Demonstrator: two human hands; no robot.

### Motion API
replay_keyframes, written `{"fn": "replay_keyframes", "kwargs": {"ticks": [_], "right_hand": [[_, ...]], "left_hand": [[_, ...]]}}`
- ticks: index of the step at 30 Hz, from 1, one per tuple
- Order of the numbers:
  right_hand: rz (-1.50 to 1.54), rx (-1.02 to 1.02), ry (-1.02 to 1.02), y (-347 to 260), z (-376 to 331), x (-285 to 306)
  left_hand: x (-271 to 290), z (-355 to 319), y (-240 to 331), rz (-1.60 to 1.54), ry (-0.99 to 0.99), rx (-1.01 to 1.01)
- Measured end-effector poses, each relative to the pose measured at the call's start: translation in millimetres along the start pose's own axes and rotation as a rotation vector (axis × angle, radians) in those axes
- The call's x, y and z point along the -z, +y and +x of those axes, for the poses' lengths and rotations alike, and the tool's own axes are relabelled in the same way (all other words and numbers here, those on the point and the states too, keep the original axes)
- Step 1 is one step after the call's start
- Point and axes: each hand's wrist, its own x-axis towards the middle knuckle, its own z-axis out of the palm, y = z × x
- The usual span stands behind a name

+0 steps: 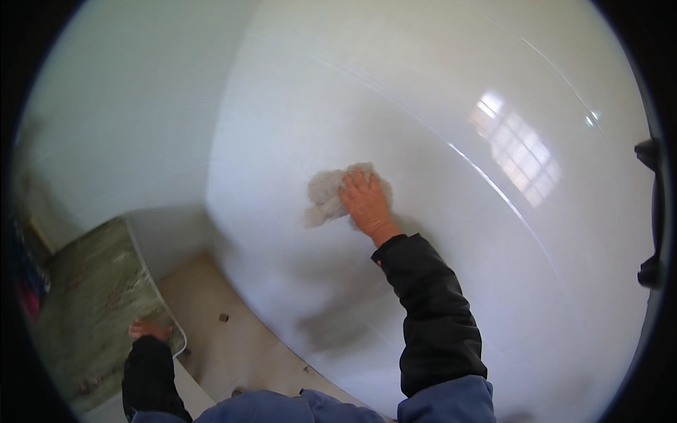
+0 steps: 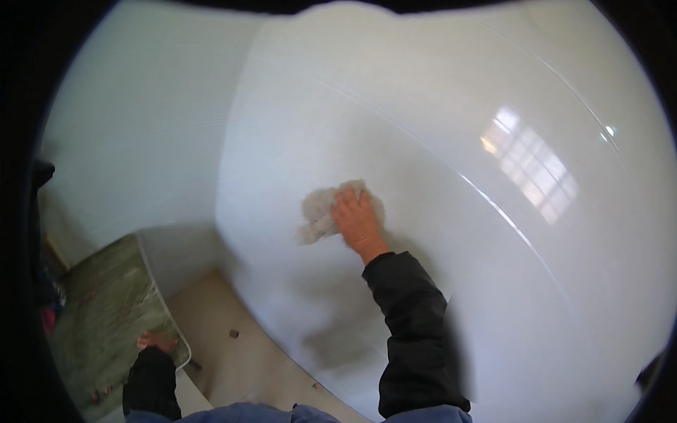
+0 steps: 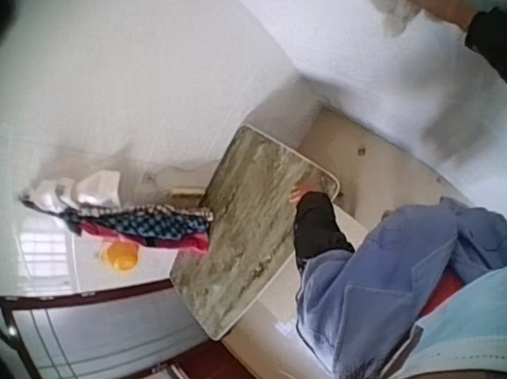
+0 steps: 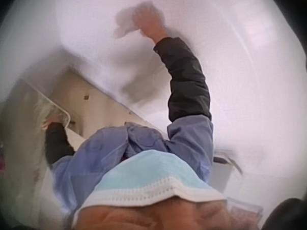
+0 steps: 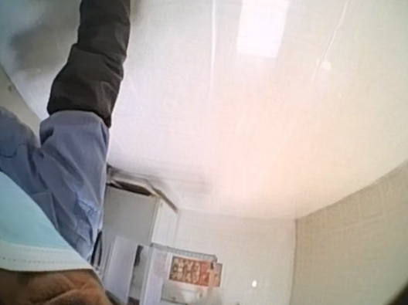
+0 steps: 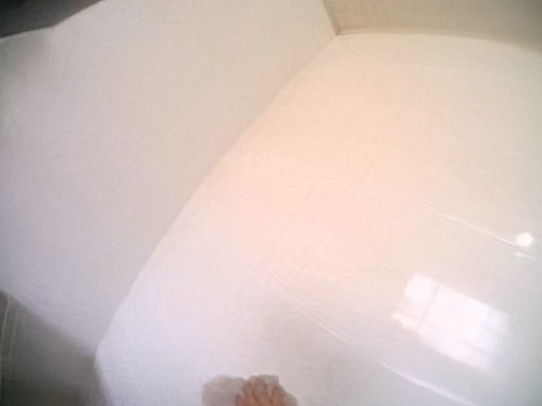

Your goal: The person wipes a small table and adjacent wall with a cloth, moving a yellow basket and cutting board to reach the wall. The person then wipes the kitchen counter and returns to wipe the table and wall again.

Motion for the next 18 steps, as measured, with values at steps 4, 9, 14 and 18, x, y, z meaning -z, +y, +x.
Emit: {"fn": "replay_keyframes", "kwargs": {"ticks": [4,9,14,18], "right_hand": [[-0.119,-0.234,0.034,65,-79,77],[-0.447,-0.615,0.088,219,-234,231],[-0.614,-1.323,0.471,283,-399,332],[-0.637,-1.308,0.394,284,-436,328]], "left_hand": [[4,1,2,-0.01,-0.101,-0.035],[-27,43,15,0.039,-0.117,0.171],[-81,99,5,0.2,-0.071,0.075],[-94,120,28,0.248,-0.247,-0.131]]}}
